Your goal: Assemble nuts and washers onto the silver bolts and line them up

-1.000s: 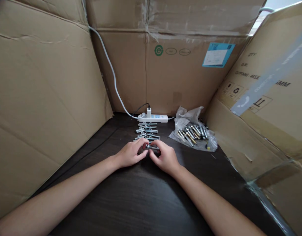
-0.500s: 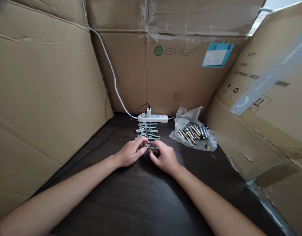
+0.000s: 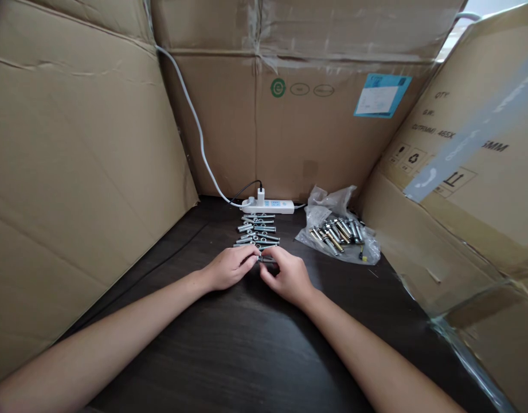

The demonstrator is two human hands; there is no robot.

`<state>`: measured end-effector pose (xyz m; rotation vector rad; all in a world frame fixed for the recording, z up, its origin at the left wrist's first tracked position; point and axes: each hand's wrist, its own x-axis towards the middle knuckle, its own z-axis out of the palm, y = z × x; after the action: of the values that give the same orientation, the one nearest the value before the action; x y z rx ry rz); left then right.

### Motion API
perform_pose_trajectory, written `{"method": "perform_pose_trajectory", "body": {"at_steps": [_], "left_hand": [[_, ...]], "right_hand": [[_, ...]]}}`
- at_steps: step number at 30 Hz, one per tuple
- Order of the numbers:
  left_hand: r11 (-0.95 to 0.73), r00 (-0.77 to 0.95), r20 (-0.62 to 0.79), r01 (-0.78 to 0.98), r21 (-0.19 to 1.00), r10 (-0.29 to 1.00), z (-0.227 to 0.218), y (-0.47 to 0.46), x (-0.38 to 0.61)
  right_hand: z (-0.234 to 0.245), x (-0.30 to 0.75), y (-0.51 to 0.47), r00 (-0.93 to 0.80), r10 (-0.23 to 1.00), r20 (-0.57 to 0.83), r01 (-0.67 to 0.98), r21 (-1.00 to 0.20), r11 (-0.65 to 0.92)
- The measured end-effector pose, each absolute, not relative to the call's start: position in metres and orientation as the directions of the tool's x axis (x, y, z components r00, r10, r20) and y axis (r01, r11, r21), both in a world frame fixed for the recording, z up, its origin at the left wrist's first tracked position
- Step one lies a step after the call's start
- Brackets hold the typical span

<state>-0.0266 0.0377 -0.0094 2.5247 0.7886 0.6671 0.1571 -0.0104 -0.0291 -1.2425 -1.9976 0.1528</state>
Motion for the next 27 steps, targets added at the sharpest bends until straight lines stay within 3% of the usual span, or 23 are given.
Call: {"method": "perform_pose_trajectory", "body": {"at_steps": [13, 27], "left_hand": [[-0.725, 0.702, 0.305, 0.431, 0.537, 0.643, -0.0041, 0.0319, -0.0277], [-0.752, 0.711, 0.314, 0.455, 0.476, 0.629, -0.0026, 0.031, -0.0275]], "right_hand": [[-0.0301, 0.158, -0.0099, -0.2, 0.816, 0.543, 0.698, -0.506, 0.507], [-0.0293, 0.1579, -0.0111, -0.204, 0.809, 0.551, 0.686, -0.51, 0.519]]}}
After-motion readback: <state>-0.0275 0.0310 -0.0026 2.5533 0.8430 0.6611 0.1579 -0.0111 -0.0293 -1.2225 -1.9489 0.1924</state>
